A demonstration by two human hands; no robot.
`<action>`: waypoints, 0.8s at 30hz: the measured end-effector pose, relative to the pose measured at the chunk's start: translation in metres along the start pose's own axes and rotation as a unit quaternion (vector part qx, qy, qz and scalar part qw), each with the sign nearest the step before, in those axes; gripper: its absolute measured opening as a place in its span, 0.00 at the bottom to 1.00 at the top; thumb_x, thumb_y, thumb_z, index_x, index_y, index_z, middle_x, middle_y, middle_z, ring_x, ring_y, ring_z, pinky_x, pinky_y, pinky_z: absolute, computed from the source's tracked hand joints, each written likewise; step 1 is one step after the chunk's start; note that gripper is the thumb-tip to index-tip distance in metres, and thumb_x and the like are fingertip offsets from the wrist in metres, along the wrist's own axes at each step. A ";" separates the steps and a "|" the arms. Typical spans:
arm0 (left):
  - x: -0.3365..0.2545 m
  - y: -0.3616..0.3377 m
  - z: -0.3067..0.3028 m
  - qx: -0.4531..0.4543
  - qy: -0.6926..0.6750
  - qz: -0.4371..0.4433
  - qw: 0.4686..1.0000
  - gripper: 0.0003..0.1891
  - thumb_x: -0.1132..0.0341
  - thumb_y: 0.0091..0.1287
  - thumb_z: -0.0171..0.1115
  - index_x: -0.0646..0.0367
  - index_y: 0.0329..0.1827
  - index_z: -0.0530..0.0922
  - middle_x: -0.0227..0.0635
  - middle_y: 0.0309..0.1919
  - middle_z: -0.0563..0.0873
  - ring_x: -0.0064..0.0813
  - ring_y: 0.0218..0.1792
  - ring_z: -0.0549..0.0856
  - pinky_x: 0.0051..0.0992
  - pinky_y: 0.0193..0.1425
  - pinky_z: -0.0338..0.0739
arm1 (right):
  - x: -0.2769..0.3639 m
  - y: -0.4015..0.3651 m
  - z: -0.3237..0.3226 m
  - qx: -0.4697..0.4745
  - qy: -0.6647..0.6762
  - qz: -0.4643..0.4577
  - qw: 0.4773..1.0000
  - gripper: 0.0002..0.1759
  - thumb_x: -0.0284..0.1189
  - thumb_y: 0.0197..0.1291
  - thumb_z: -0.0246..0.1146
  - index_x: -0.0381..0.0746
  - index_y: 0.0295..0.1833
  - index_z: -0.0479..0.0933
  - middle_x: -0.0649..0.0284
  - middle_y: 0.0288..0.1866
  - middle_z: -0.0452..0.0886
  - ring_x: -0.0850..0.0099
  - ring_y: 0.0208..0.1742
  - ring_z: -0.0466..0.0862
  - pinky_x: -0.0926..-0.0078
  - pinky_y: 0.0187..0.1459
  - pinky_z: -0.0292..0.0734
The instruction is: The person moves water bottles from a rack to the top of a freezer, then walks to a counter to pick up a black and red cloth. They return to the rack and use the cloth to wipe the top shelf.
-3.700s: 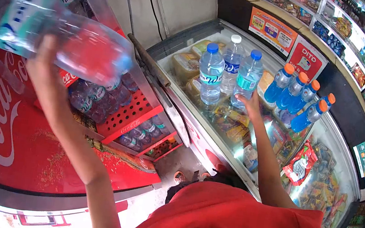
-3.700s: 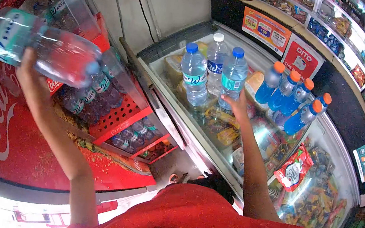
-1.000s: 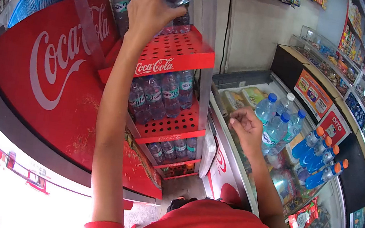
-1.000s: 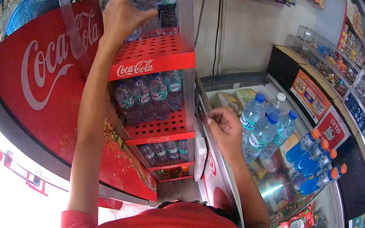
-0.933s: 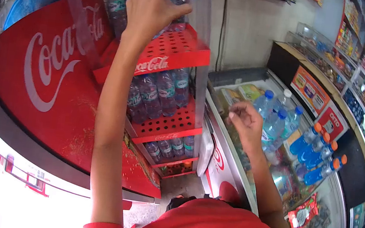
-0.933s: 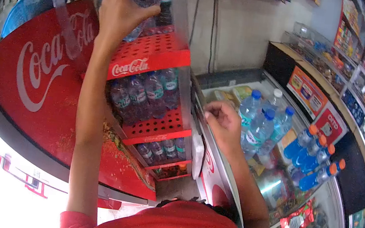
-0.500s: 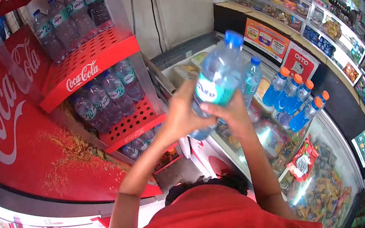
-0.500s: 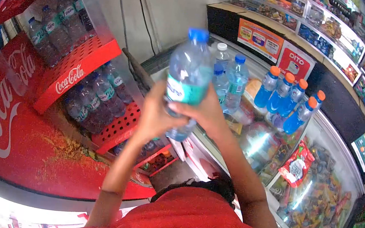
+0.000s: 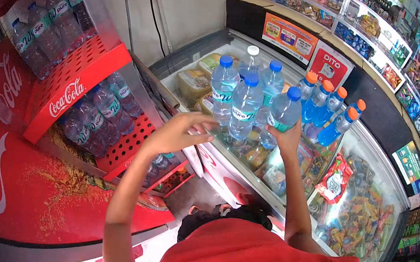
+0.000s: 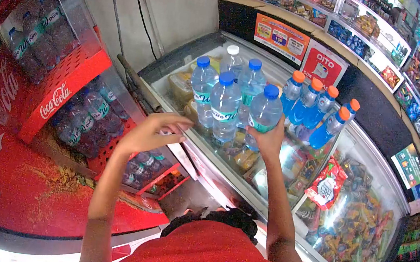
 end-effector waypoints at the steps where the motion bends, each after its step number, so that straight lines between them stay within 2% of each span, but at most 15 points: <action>1: -0.012 -0.003 -0.007 0.009 0.009 0.001 1.000 0.21 0.68 0.57 0.67 0.62 0.54 0.77 0.39 0.44 0.83 0.25 0.41 0.83 0.24 0.46 0.77 | -0.004 0.004 0.002 0.002 0.002 -0.003 1.000 0.47 0.28 0.28 0.77 0.36 0.59 0.63 0.55 0.53 0.75 0.62 0.54 0.76 0.65 0.56 0.68; 6: -0.107 -0.026 -0.088 -0.079 0.151 0.063 0.983 0.15 0.69 0.55 0.67 0.61 0.46 0.81 0.36 0.39 0.84 0.26 0.39 0.83 0.26 0.45 0.76 | -0.008 0.011 0.010 -0.001 0.002 0.006 1.000 0.48 0.27 0.29 0.76 0.36 0.61 0.61 0.55 0.52 0.75 0.61 0.53 0.75 0.66 0.55 0.68; 8: -0.120 -0.045 -0.138 -0.194 0.139 -0.009 0.971 0.15 0.68 0.58 0.63 0.63 0.48 0.79 0.33 0.41 0.83 0.24 0.45 0.80 0.25 0.53 0.72 | -0.025 0.015 0.011 0.002 0.010 -0.004 1.000 0.48 0.28 0.29 0.77 0.35 0.61 0.61 0.55 0.52 0.74 0.62 0.53 0.75 0.66 0.55 0.68; 10: -0.130 -0.066 -0.195 -0.340 0.155 0.018 0.928 0.18 0.64 0.63 0.59 0.66 0.54 0.76 0.36 0.48 0.82 0.25 0.51 0.79 0.25 0.59 0.69 | -0.050 0.016 0.007 0.000 0.049 0.017 0.999 0.50 0.30 0.31 0.77 0.36 0.63 0.60 0.56 0.55 0.72 0.63 0.54 0.73 0.65 0.56 0.67; 11: -0.134 -0.078 -0.221 -0.435 0.090 0.072 0.893 0.15 0.69 0.63 0.60 0.64 0.52 0.78 0.36 0.45 0.82 0.24 0.47 0.81 0.23 0.54 0.71 | -0.055 0.016 0.005 0.012 0.057 0.017 0.998 0.50 0.30 0.31 0.77 0.36 0.63 0.60 0.56 0.55 0.72 0.63 0.54 0.73 0.65 0.56 0.67; 12: -0.123 -0.092 -0.256 -0.479 0.011 0.107 0.871 0.20 0.65 0.58 0.64 0.65 0.52 0.77 0.40 0.48 0.82 0.30 0.50 0.81 0.26 0.57 0.70 | -0.058 0.019 0.003 0.011 0.028 0.000 1.000 0.49 0.31 0.33 0.77 0.35 0.63 0.60 0.56 0.55 0.72 0.63 0.55 0.73 0.65 0.57 0.67; 14: -0.099 -0.129 -0.330 -0.526 -0.019 0.115 0.842 0.18 0.67 0.68 0.54 0.65 0.58 0.72 0.40 0.56 0.77 0.32 0.56 0.77 0.32 0.62 0.70 | -0.059 0.019 0.005 0.015 0.004 -0.016 1.000 0.49 0.34 0.36 0.76 0.34 0.64 0.59 0.54 0.57 0.71 0.62 0.56 0.72 0.65 0.59 0.65; 16: -0.082 -0.154 -0.379 -0.594 -0.010 0.095 0.799 0.16 0.69 0.67 0.54 0.64 0.57 0.73 0.37 0.53 0.79 0.31 0.54 0.77 0.31 0.61 0.71 | -0.064 0.017 0.005 0.012 0.010 -0.019 1.000 0.51 0.37 0.40 0.76 0.31 0.66 0.56 0.50 0.61 0.67 0.60 0.60 0.69 0.66 0.62 0.61; 17: -0.071 -0.168 -0.412 -0.526 0.309 0.034 0.792 0.17 0.68 0.65 0.57 0.63 0.55 0.74 0.35 0.49 0.80 0.29 0.51 0.78 0.30 0.56 0.72 | -0.067 0.016 0.006 0.003 0.011 -0.021 1.000 0.53 0.39 0.41 0.76 0.29 0.68 0.54 0.48 0.63 0.65 0.59 0.62 0.67 0.66 0.64 0.59; 18: -0.053 -0.176 -0.432 -0.631 0.024 0.052 0.774 0.18 0.67 0.62 0.60 0.64 0.54 0.75 0.34 0.46 0.81 0.27 0.49 0.78 0.31 0.53 0.73 | -0.060 0.010 0.007 -0.013 -0.016 -0.006 1.000 0.55 0.39 0.42 0.76 0.29 0.69 0.51 0.47 0.65 0.62 0.59 0.65 0.65 0.66 0.65 0.57; 19: -0.059 -0.181 -0.435 -0.637 0.124 0.063 0.758 0.22 0.64 0.57 0.65 0.66 0.52 0.75 0.32 0.44 0.81 0.28 0.47 0.78 0.30 0.50 0.73 | -0.054 0.004 0.006 -0.031 -0.046 0.009 0.998 0.56 0.38 0.43 0.75 0.28 0.70 0.48 0.46 0.67 0.60 0.58 0.67 0.62 0.66 0.66 0.55; 20: -0.041 -0.205 -0.476 -0.693 0.277 0.002 0.666 0.23 0.63 0.53 0.68 0.66 0.50 0.77 0.34 0.43 0.82 0.30 0.44 0.79 0.29 0.49 0.72 | -0.055 0.001 0.010 -0.022 -0.037 0.003 0.999 0.56 0.38 0.43 0.75 0.28 0.70 0.48 0.46 0.67 0.60 0.58 0.67 0.62 0.66 0.66 0.55; 22: -0.026 -0.221 -0.494 -0.749 0.335 -0.083 0.565 0.24 0.62 0.49 0.70 0.66 0.48 0.78 0.38 0.42 0.83 0.32 0.42 0.80 0.29 0.46 0.73 | -0.066 -0.003 0.011 -0.021 0.051 0.040 0.998 0.56 0.36 0.46 0.74 0.28 0.71 0.45 0.45 0.70 0.56 0.59 0.69 0.59 0.66 0.68 0.53; 23: -0.023 -0.227 -0.498 -0.750 0.337 -0.081 0.564 0.24 0.62 0.49 0.70 0.66 0.48 0.78 0.38 0.42 0.83 0.32 0.42 0.80 0.29 0.46 0.73 | -0.067 -0.004 0.012 -0.022 0.054 0.039 0.998 0.56 0.36 0.46 0.74 0.28 0.71 0.45 0.45 0.70 0.56 0.59 0.69 0.59 0.66 0.68 0.53; 24: -0.011 -0.234 -0.502 -0.742 0.309 -0.186 0.565 0.24 0.63 0.47 0.71 0.68 0.46 0.78 0.40 0.42 0.83 0.32 0.40 0.81 0.30 0.44 0.74 | -0.068 -0.006 0.011 -0.016 0.028 0.038 0.999 0.55 0.35 0.46 0.73 0.28 0.71 0.45 0.45 0.71 0.55 0.59 0.70 0.58 0.66 0.68 0.52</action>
Point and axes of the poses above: each hand's wrist, its own y-axis towards the middle knuckle, its own z-axis out of the palm, x = y × z, the point moved 7 cm from there along y, towards the middle knuckle
